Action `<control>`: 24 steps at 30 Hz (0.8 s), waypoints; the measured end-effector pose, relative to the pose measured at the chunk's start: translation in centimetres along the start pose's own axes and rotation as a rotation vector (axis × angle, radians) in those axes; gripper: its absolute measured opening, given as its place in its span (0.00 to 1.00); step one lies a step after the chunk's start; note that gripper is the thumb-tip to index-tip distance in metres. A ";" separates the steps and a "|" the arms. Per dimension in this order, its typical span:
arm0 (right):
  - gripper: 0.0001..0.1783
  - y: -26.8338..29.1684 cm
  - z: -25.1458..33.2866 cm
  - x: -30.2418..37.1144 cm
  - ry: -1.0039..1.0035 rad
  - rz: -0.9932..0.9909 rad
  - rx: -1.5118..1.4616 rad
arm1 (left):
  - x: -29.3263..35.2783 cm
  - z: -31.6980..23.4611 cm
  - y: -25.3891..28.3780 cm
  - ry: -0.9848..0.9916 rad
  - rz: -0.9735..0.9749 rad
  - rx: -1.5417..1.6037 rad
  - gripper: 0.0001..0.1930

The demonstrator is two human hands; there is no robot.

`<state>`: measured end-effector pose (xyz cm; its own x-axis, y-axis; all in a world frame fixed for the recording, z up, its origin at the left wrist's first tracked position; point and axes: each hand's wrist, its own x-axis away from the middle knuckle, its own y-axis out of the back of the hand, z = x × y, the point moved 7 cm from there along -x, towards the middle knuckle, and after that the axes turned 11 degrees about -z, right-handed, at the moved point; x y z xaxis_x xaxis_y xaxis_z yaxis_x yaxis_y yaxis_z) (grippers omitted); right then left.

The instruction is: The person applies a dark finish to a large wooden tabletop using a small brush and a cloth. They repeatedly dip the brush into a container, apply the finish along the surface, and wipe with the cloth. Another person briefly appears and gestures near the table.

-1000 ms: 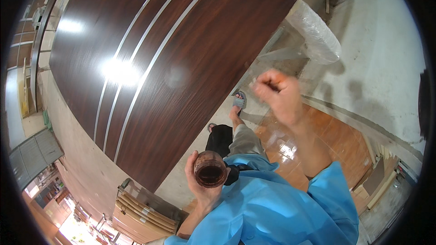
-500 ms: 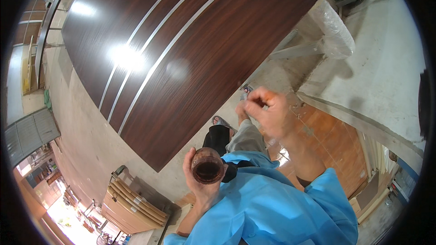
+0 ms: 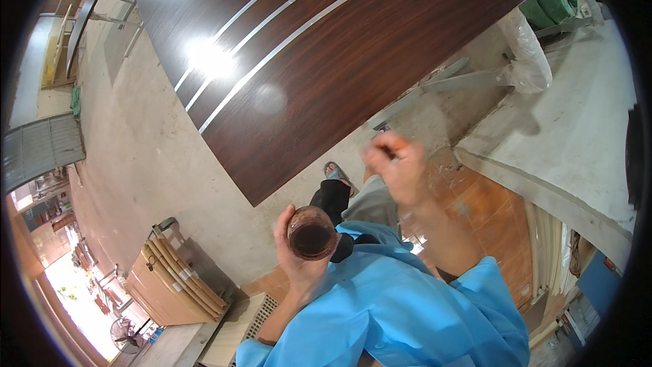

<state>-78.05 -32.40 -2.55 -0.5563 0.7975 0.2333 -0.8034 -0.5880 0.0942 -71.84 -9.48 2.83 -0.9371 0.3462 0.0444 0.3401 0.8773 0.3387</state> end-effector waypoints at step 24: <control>0.08 -6.5 -0.6 5.6 0.045 -0.048 -0.085 | 4.1 3.9 8.7 -0.032 -0.078 0.004 0.49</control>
<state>-76.06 -24.00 -2.41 -0.5244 0.8307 0.1870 -0.8433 -0.5370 0.0209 -72.42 0.83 2.33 -0.9578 0.2872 -0.0115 0.2668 0.9031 0.3366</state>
